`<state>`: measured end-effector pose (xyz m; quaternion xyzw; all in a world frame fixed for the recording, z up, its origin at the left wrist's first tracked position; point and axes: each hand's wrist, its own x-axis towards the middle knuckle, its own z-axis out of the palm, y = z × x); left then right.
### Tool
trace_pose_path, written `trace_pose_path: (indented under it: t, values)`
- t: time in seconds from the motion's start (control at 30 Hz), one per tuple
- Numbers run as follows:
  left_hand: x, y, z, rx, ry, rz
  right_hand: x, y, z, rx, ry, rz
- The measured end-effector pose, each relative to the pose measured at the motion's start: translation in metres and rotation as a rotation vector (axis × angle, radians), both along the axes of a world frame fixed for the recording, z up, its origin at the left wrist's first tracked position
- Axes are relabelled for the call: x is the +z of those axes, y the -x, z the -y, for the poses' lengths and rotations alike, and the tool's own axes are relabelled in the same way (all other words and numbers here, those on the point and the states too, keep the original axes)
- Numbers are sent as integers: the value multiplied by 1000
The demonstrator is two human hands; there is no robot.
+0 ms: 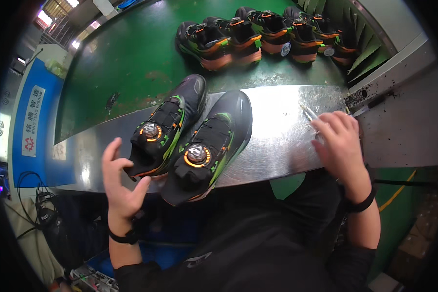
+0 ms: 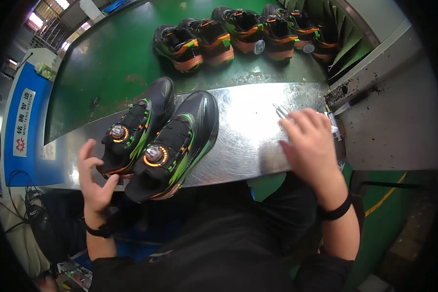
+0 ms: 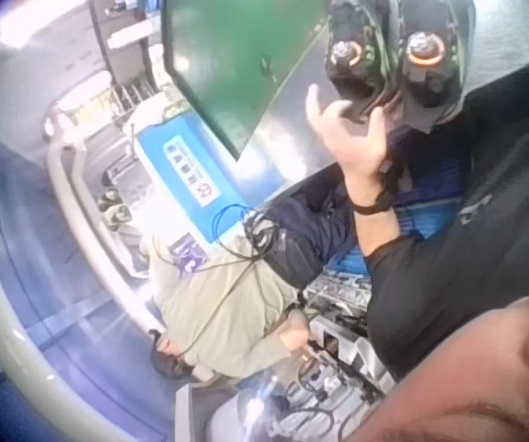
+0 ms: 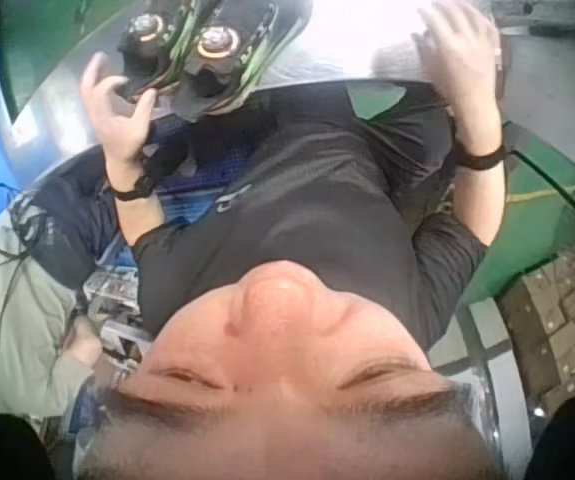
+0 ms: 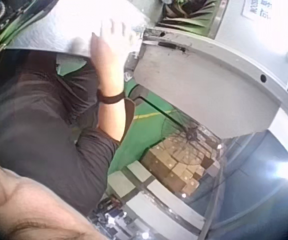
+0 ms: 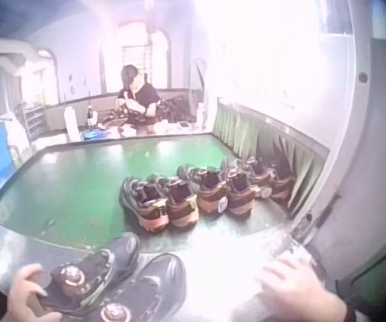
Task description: Applying glue or sealant to the seams and soles of sports shoes using a large syringe.
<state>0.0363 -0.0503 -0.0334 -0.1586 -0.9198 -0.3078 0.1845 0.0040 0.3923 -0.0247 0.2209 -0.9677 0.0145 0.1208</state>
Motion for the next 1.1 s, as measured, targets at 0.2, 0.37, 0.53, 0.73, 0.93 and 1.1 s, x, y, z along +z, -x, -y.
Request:
trace_pose_path:
  t: [0.2,0.37,0.53,0.73,0.93,1.1]
  values:
    - [47,4,-65,-234,-33,263,-29,7,-62,-28,38,145]
    - [43,23,-109,-314,257,374,-29,12,-80,86,123,364]
    - [44,27,-118,-207,365,529,-28,17,-93,174,32,415]
    - [35,24,-122,103,37,646,-36,22,-99,258,164,444]
    - [5,10,-132,99,-834,660,-47,0,-103,93,801,777]
    - [-19,15,-142,83,-1000,626,-57,-15,-85,52,872,827]
